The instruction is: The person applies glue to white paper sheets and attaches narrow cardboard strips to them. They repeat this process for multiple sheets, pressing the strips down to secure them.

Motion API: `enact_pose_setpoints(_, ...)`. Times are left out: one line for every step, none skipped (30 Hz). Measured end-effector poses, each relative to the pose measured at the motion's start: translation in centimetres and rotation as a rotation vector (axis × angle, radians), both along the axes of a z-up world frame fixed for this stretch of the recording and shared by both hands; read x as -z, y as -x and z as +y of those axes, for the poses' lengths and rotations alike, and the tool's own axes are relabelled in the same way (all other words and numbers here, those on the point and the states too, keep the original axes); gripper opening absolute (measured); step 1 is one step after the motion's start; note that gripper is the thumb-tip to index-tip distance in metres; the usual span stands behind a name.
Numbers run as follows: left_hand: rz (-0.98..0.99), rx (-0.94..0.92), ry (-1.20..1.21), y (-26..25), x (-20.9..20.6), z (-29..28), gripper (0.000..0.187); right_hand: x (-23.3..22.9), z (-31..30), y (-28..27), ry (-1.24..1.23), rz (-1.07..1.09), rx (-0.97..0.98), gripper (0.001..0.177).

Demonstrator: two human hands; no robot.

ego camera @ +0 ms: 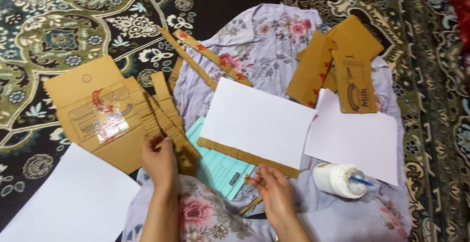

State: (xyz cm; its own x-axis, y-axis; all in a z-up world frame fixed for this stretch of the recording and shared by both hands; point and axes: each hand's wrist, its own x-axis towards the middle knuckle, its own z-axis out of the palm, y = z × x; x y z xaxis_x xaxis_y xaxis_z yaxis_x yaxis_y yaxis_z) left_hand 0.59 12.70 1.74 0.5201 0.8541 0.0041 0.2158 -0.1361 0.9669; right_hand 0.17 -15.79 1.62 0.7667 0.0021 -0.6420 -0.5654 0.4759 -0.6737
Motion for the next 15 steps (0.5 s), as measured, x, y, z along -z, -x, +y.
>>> enact_pose_setpoints(-0.061, -0.058, 0.102, 0.0, 0.6, 0.4, 0.027, -0.2, 1.2, -0.5, 0.040, -0.010, -0.061, 0.024)
enact_pose_setpoints(-0.126, -0.113, 0.202, -0.2, 1.2, 0.8, 0.023, -0.5, 2.4, -1.1, 0.079, -0.022, -0.120, 0.025)
enact_pose_setpoints(-0.119, -0.126, 0.299, -0.2, 1.7, 0.9, 0.023, -0.9, 3.9, -1.5, 0.117, -0.034, -0.178, 0.026)
enact_pose_setpoints(-0.118, -0.132, 0.397, -0.7, 2.2, 0.9, 0.023, -1.2, 5.7, -2.2, 0.166, -0.076, -0.292, 0.027)
enact_pose_setpoints(-0.116, -0.138, 0.495, -1.1, 2.6, 1.0, 0.023, -1.6, 7.8, -2.9, 0.214, -0.119, -0.406, 0.029)
enact_pose_setpoints(-0.096, -0.145, 0.516, -1.5, 2.9, 1.0, 0.023, -1.9, 9.6, -3.5, 0.267, -0.166, -0.513, 0.030)
enact_pose_setpoints(-0.076, -0.152, 0.537, -1.9, 3.1, 0.9, 0.024, -2.4, 11.1, -4.0, 0.457, -0.293, -0.634, 0.033)
enact_pose_setpoints(-0.045, -0.167, 0.562, -1.5, 3.3, 0.8, 0.024, -2.8, 12.4, -3.9, 0.650, -0.408, -0.760, 0.037)
enact_pose_setpoints(-0.056, -0.165, 0.575, -1.1, 3.4, 0.7, 0.024, -3.1, 13.8, -3.8, 0.772, -0.549, -0.795, 0.041)
enact_pose_setpoints(-0.074, -0.161, 0.588, -1.1, 3.4, 0.7, 0.023, -3.4, 15.1, -4.1, 0.896, -0.700, -0.826, 0.045)
enact_pose_setpoints(-0.093, -0.156, 0.602, -1.1, 3.3, 0.7, 0.023, -3.7, 15.9, -4.3, 1.019, -0.853, -0.854, 0.050)
enact_pose_setpoints(-0.119, -0.153, 0.607, -1.2, 3.3, 0.7, 0.022, -3.9, 16.5, -4.5, 1.088, -0.905, -0.863, 0.057)
enact_pose_setpoints(-0.145, -0.150, 0.612, -1.3, 3.2, 0.6, 0.022, -4.1, 17.0, -4.6, 1.158, -0.957, -0.871, 0.065)
enact_pose_setpoints(-0.169, -0.148, 0.614, -1.2, 3.1, 0.7, 0.022, -4.1, 17.5, -4.5, 1.223, -1.008, -0.878, 0.073)
enact_pose_setpoints(-0.202, -0.162, 0.619, -1.2, 3.0, 0.8, 0.022, -4.1, 17.7, -4.6, 1.239, -1.004, -0.893, 0.068)
